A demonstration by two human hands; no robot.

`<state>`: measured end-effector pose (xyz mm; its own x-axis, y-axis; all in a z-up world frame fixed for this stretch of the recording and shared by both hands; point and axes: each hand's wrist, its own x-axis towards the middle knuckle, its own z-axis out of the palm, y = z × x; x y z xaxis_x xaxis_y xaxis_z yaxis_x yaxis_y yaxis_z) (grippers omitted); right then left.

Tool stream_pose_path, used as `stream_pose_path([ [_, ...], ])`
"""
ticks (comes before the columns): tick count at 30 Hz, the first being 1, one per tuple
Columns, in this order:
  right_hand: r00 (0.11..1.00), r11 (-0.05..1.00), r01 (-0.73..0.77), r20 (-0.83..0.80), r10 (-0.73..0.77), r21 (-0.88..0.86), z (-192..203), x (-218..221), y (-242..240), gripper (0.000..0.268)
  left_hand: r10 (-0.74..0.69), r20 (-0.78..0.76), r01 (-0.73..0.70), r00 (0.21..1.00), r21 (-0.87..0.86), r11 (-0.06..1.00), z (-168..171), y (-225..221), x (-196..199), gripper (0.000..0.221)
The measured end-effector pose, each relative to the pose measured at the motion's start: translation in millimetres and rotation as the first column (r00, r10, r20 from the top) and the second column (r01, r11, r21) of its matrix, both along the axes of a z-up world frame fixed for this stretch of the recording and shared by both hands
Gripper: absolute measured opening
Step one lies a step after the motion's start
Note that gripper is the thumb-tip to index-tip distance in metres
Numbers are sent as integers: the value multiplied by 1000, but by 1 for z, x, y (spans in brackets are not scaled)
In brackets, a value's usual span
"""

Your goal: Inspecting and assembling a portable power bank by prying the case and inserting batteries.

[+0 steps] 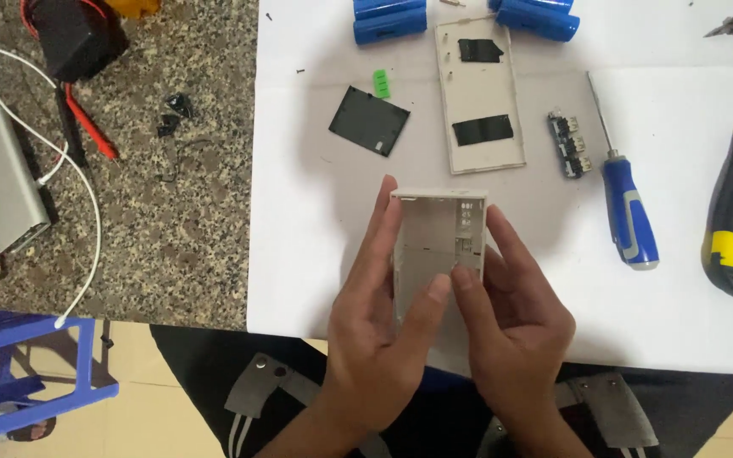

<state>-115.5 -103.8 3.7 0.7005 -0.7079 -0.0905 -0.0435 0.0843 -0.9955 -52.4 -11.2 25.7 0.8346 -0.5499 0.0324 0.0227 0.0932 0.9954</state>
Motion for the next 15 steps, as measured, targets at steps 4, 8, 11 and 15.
stream_pose_path([
  [4, 1000, 1000, 2, -3, -2, -27, -2, 1, 0, 56, 41, -5, -41, 999, 27, 999, 0, 0, 2, 60],
  [8, 1000, 998, -5, -4, 5, -63, -1, 1, 0, 56, 71, 59, -77, 996, 107, 991, 5, 2, 9, 51],
  [11, 1000, 999, -4, -13, 3, -55, 0, 1, 0, 56, 62, 203, -106, 977, 212, 971, 3, 5, 16, 47],
  [15, 1000, 999, -3, 5, 3, -41, -2, 2, 0, 57, 11, 432, -179, 902, 349, 920, -6, 12, 24, 41],
])
